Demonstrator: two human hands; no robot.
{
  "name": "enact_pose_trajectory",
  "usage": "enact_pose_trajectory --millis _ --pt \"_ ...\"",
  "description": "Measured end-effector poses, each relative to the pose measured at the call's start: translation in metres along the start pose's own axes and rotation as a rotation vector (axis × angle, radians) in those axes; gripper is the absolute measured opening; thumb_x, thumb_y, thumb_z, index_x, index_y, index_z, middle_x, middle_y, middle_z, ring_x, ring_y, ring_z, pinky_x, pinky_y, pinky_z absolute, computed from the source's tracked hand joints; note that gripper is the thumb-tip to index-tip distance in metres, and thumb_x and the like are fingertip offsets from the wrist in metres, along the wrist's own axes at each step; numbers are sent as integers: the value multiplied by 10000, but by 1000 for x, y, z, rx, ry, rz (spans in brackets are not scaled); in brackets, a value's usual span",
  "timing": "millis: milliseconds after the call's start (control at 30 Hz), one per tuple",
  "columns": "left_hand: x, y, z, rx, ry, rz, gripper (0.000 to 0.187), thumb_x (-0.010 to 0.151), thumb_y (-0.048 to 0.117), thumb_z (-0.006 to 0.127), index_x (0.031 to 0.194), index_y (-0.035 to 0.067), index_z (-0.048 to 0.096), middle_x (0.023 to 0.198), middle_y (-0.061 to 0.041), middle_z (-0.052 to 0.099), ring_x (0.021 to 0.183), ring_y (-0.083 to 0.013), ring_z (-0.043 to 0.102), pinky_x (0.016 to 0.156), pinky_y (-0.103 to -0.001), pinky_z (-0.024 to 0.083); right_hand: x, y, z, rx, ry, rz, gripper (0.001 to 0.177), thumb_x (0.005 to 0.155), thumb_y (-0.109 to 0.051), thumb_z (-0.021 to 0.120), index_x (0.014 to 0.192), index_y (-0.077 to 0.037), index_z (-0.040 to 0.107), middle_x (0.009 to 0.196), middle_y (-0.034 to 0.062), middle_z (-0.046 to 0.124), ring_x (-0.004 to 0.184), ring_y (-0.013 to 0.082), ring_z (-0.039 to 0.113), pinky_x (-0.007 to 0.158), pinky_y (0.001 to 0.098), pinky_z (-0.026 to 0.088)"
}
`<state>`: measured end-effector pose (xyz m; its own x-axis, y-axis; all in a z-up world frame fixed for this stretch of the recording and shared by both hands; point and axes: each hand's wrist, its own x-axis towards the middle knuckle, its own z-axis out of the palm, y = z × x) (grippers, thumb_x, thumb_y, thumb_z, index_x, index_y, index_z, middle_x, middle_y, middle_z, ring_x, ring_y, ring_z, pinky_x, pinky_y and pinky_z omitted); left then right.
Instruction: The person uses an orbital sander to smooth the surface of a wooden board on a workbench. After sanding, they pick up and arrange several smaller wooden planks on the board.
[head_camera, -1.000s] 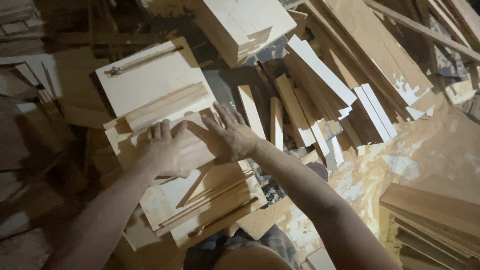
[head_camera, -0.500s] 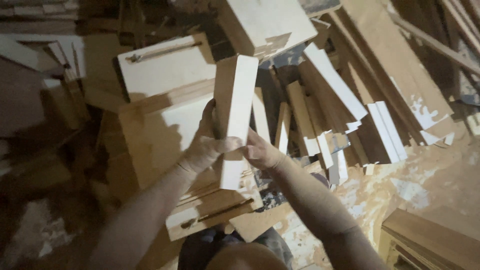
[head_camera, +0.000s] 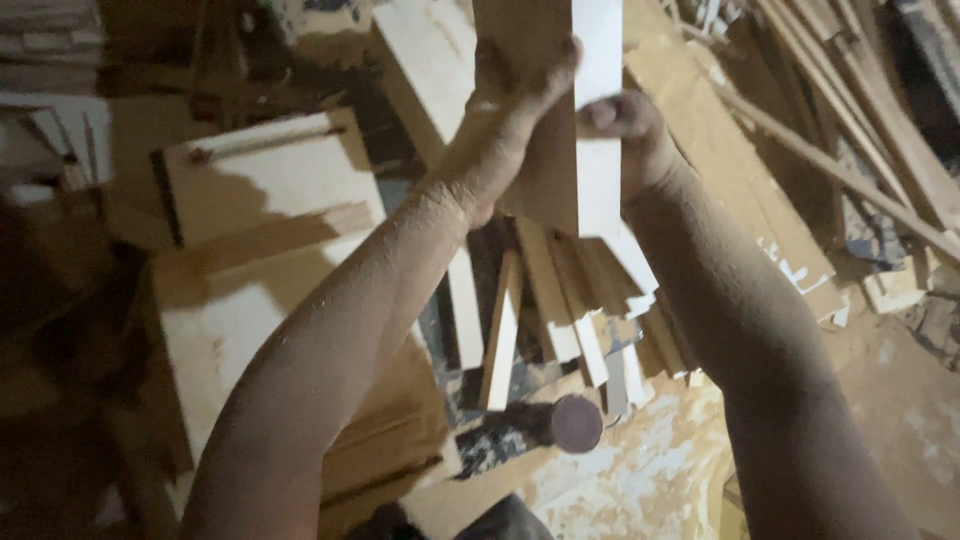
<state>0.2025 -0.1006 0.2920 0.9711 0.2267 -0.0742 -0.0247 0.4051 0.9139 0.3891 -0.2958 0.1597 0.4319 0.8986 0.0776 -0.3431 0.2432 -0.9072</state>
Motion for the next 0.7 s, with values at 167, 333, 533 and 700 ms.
enact_pose_trajectory --millis 167,333,533,700 --pt "49 3 8 -117 -44 -85 1830 394 779 772 1758 117 -254 1754 -193 488 1604 -303 516 1294 -474 439 49 -44 -62 82 11 -226 600 932 -348 672 1436 -26 724 1415 194 780 1319 327 759 1227 480 581" --pt "10 -31 -64 466 367 -17 1303 778 780 657 1791 168 112 1890 -220 29 1762 -355 102 1357 -595 157 70 -17 -108 33 83 -107 509 922 -334 701 1345 -51 725 1283 146 766 1197 290 767 1114 432 589" --pt "-93 -177 -195 1016 659 155 1021 992 349 874 1730 -39 284 1783 -432 201 1671 -580 184 1350 -675 237 97 6 -185 -79 223 11 376 906 -311 745 1208 -87 727 1085 74 746 1015 235 781 946 362 603" --pt "-196 -280 -248 1174 711 204 1190 831 274 968 1720 -55 250 1705 -494 224 1457 -690 474 1008 -749 574 123 30 -209 -161 308 96 291 896 -296 774 1116 -111 729 953 27 734 893 200 790 833 316 613"
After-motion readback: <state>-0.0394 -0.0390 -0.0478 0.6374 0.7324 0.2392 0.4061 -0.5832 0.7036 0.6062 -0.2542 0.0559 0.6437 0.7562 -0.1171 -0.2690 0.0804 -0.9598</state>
